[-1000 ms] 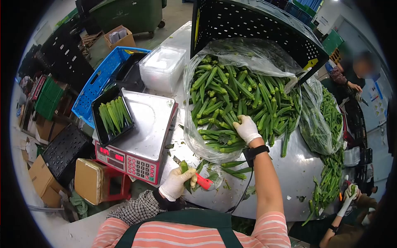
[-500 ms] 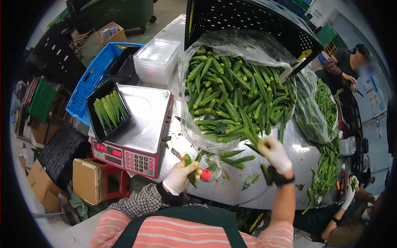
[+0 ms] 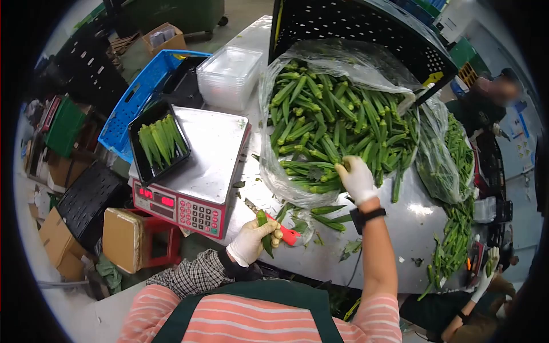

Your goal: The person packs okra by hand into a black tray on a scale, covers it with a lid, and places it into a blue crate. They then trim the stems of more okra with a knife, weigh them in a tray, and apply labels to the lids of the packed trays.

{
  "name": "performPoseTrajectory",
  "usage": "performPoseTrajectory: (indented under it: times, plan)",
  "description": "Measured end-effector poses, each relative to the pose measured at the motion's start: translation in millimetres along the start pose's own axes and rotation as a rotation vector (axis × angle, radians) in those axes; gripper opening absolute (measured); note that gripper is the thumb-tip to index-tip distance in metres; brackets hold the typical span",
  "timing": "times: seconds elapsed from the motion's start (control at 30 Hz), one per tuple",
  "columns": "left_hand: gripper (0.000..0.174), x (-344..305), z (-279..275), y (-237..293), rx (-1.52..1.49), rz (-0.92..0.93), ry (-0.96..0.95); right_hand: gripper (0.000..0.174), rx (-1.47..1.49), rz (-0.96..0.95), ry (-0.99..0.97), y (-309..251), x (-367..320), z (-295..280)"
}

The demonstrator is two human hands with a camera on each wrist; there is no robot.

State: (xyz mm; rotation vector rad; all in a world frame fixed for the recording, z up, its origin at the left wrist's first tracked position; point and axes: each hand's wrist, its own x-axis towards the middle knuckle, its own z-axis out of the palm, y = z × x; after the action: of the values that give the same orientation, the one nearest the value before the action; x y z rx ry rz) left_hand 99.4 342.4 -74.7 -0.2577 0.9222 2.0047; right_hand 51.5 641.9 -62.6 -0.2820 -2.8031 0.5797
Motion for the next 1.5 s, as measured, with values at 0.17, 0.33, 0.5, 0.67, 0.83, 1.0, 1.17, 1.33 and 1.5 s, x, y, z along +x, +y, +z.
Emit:
performPoseTrajectory:
  times: [0.17,0.33,0.5,0.67,0.83,1.0,1.17,1.33,1.5]
  plan:
    - [0.015,-10,-5,1,-0.007,0.036,0.057,0.02,0.194,0.18,0.081,24,7,-8]
    - [0.014,1,1,0,-0.028,-0.018,-0.01,0.017,0.432,0.45,-0.505,39,-110,-133]
    - [0.013,13,10,-4,0.014,-0.051,-0.073,0.023,-0.04,0.369,-0.612,53,-184,-141]
    - [0.014,12,11,-1,0.008,-0.047,-0.036,0.024,0.136,-0.093,-0.115,23,-67,-41]
    - [0.015,2,0,-1,-0.002,-0.007,0.04,0.046,-0.106,-0.039,-0.261,12,-26,8]
    - [0.016,5,-3,-2,-0.023,-0.015,0.038,0.044,-0.102,-0.063,-0.273,14,-73,-4]
    - [0.018,15,6,-4,0.014,-0.024,-0.046,0.034,0.613,0.401,-0.411,6,-89,-34]
    - [0.023,22,16,-10,0.009,-0.079,-0.113,0.033,1.099,0.516,-0.577,-43,-104,-42]
    - [0.029,19,15,-8,0.039,-0.063,-0.113,0.031,1.272,0.573,-0.597,-46,-111,-36]
